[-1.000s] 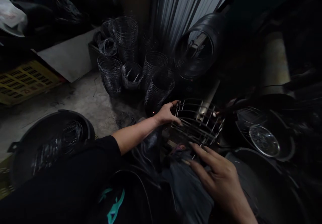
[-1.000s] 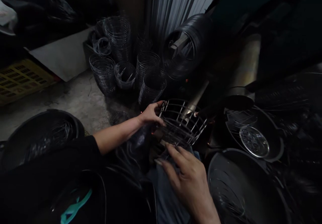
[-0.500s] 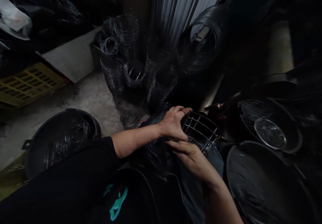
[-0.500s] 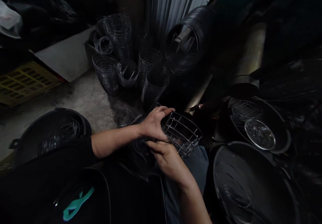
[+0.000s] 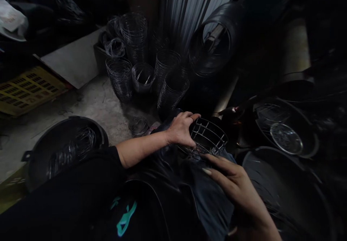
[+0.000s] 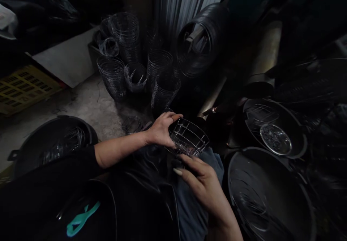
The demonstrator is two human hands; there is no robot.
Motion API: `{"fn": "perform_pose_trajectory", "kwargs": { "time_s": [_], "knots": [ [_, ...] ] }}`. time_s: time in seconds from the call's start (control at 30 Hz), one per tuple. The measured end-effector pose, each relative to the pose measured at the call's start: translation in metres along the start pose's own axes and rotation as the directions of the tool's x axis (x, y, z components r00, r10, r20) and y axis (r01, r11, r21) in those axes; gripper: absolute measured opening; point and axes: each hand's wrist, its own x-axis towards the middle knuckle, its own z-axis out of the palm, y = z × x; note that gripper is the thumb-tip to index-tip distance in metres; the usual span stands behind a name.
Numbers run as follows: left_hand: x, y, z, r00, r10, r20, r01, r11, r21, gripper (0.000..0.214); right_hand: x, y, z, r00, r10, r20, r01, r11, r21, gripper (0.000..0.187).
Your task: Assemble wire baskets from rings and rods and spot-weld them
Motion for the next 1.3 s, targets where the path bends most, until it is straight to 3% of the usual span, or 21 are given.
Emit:
{"fn": "perform_pose_trajectory", "kwargs": {
  "time_s": [0.07, 0.13, 0.27, 0.33, 0.43, 0.47, 0.53, 0.6, 0.67, 0.77, 0.87, 0.93, 1.1, 1.3],
  "knots": [
    [-0.001, 0.002, 0.002, 1.000, 0.026, 0.005, -0.026, 1.000, 0.013, 0.107, 0.011, 0.000, -0.003, 0.998, -0.058, 0.000, 0.058, 0.992, -0.114, 0.029],
    [-0.002, 0.005, 0.003, 0.999, 0.046, 0.010, -0.046, 0.999, 0.021, 0.105, 0.022, 0.005, -0.004, 0.990, -0.116, -0.080, 0.087, 0.951, -0.296, 0.030],
    [0.001, 0.008, 0.004, 0.998, 0.057, -0.007, -0.057, 0.998, 0.031, 0.103, 0.029, 0.017, -0.004, 0.940, -0.296, -0.167, 0.118, 0.746, -0.656, 0.034],
    [0.005, 0.007, 0.004, 0.998, 0.052, -0.022, -0.051, 0.998, 0.021, 0.104, 0.020, 0.016, -0.006, 0.908, -0.390, -0.155, 0.183, 0.699, -0.691, 0.032],
    [0.012, 0.006, 0.005, 0.999, 0.023, -0.025, -0.023, 1.000, -0.004, 0.109, -0.003, 0.009, -0.011, 0.861, -0.448, -0.240, 0.226, 0.760, -0.609, 0.024],
    [0.014, 0.005, 0.005, 1.000, 0.009, -0.023, -0.009, 1.000, -0.006, 0.110, -0.012, 0.007, -0.013, 0.862, -0.425, -0.277, 0.215, 0.801, -0.559, 0.023],
    [0.016, 0.004, 0.004, 1.000, -0.012, -0.029, 0.012, 1.000, 0.002, 0.112, -0.029, 0.010, -0.016, 0.908, -0.317, -0.273, 0.183, 0.888, -0.422, 0.021],
    [0.016, 0.003, 0.002, 0.999, -0.016, -0.037, 0.017, 1.000, 0.023, 0.112, -0.045, 0.022, -0.017, 0.971, -0.151, -0.184, 0.095, 0.955, -0.282, 0.020],
    [0.015, 0.001, 0.000, 0.999, -0.016, -0.028, 0.017, 0.999, 0.035, 0.111, -0.062, 0.042, -0.019, 0.993, 0.031, -0.118, -0.056, 0.975, -0.215, 0.024],
    [0.012, -0.003, -0.003, 0.999, -0.026, 0.035, 0.024, 0.998, 0.058, 0.110, -0.087, 0.074, -0.020, 0.960, 0.273, -0.056, -0.279, 0.945, -0.174, 0.032],
    [0.008, -0.005, -0.004, 0.988, -0.038, 0.149, 0.020, 0.993, 0.118, 0.113, -0.104, 0.094, -0.015, 0.887, 0.418, 0.198, -0.423, 0.906, -0.018, 0.036],
    [0.004, -0.003, -0.002, 0.972, -0.026, 0.232, -0.014, 0.986, 0.169, 0.114, -0.109, 0.101, -0.009, 0.844, 0.454, 0.285, -0.500, 0.858, 0.113, 0.036],
    [-0.006, 0.006, 0.005, 0.916, 0.074, 0.395, -0.182, 0.952, 0.244, 0.118, -0.117, 0.110, 0.005, 0.809, 0.565, 0.163, -0.581, 0.729, 0.362, 0.029],
    [-0.010, 0.001, 0.008, 0.844, 0.177, 0.506, -0.323, 0.921, 0.217, 0.128, -0.128, 0.109, 0.008, 0.813, 0.580, -0.052, -0.402, 0.624, 0.670, 0.037]
  ]
}}
